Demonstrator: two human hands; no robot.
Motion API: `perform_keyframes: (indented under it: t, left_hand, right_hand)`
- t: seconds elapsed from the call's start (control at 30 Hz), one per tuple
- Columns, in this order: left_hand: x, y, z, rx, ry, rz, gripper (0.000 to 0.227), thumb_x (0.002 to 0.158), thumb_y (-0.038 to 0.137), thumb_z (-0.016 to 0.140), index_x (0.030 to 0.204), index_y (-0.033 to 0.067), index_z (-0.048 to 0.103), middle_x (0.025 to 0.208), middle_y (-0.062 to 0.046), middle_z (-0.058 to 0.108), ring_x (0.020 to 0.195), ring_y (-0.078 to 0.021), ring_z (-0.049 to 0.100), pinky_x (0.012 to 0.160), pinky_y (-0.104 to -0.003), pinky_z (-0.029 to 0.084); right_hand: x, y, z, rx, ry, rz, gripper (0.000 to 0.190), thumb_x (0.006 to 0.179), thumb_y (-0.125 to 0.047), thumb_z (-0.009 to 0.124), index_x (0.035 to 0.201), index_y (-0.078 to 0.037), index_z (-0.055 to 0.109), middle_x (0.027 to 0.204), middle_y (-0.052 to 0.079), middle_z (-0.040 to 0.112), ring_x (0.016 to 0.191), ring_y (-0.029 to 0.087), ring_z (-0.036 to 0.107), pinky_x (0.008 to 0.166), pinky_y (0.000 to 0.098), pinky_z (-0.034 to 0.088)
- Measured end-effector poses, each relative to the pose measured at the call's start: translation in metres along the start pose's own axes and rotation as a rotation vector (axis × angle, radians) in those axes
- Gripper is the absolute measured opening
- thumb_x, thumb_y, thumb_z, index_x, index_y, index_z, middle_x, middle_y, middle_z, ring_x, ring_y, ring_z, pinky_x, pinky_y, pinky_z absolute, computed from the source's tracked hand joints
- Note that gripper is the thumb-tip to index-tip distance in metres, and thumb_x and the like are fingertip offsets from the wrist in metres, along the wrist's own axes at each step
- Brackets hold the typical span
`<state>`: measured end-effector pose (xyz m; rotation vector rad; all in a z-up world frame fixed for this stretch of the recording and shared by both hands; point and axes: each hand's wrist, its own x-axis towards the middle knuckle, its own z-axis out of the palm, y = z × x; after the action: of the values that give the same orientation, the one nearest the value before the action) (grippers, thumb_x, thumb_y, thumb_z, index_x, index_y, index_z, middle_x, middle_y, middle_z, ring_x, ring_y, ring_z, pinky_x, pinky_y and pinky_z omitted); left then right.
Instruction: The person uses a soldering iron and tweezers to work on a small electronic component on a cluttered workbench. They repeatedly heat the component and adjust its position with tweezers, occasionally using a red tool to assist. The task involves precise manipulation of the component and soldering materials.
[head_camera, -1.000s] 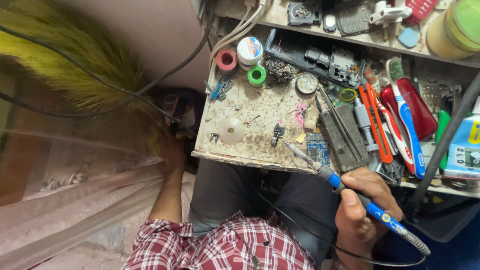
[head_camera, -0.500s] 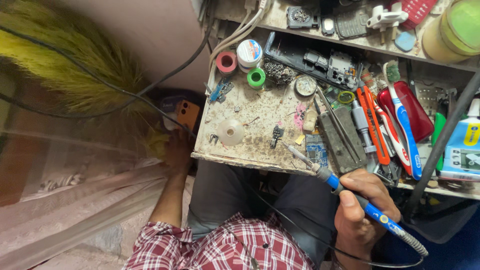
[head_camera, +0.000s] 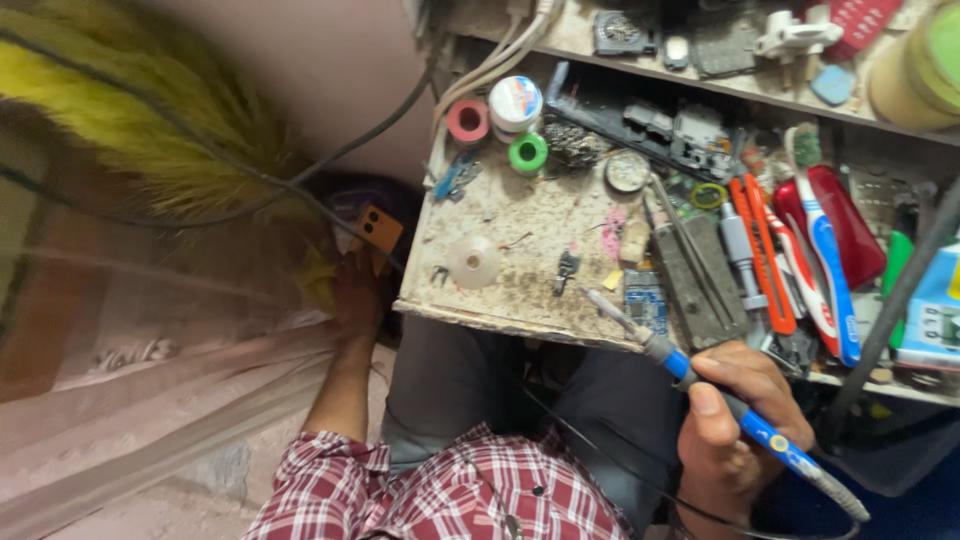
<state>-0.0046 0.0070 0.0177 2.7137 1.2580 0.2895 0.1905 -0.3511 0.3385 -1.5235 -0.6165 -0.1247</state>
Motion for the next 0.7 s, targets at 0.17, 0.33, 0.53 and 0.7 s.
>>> perform_keyframes:
  t: [0.17,0.33,0.53,0.7]
  left_hand:
    - [0.000,-0.012,0.003,-0.089,0.067,0.024,0.063,0.094,0.033,0.072,0.150,0.0098,0.051,0.142,-0.020,0.055,0.127,-0.0406,0.054,0.102,-0.053,0.047]
    - [0.002,-0.026,0.010,-0.251,0.047,-0.068,0.070,0.091,0.038,0.077,0.150,0.0113,0.049,0.146,-0.027,0.050,0.128,-0.0486,0.050,0.106,-0.056,0.044]
    - [0.001,-0.035,0.004,-0.467,0.033,-0.172,0.078,0.082,0.035,0.078,0.150,0.0100,0.049,0.142,-0.024,0.057,0.130,-0.0475,0.055,0.108,-0.053,0.048]
    - [-0.013,-0.024,-0.003,-0.464,-0.087,-0.177,0.087,0.072,0.041,0.086,0.144,0.0097,0.048,0.139,-0.020,0.054,0.129,-0.0407,0.051,0.105,-0.054,0.045]
  right_hand:
    - [-0.004,0.000,-0.001,0.025,0.017,0.001,0.024,0.095,-0.015,0.073,0.101,0.007,0.069,0.094,0.012,0.067,0.086,0.021,0.064,0.079,0.0283,0.049]
    - [-0.015,0.015,-0.005,0.062,0.005,-0.107,0.020,0.104,-0.008,0.072,0.108,0.005,0.057,0.102,0.014,0.065,0.088,0.022,0.061,0.084,0.0303,0.051]
    - [-0.020,0.032,-0.021,0.082,-0.018,-0.076,0.021,0.105,-0.011,0.069,0.110,0.005,0.056,0.099,0.014,0.059,0.084,0.021,0.058,0.080,0.0279,0.050]
    - [-0.020,0.041,-0.026,0.116,-0.024,-0.028,0.026,0.103,-0.015,0.070,0.106,0.007,0.058,0.092,0.013,0.053,0.075,0.018,0.054,0.071,0.0242,0.046]
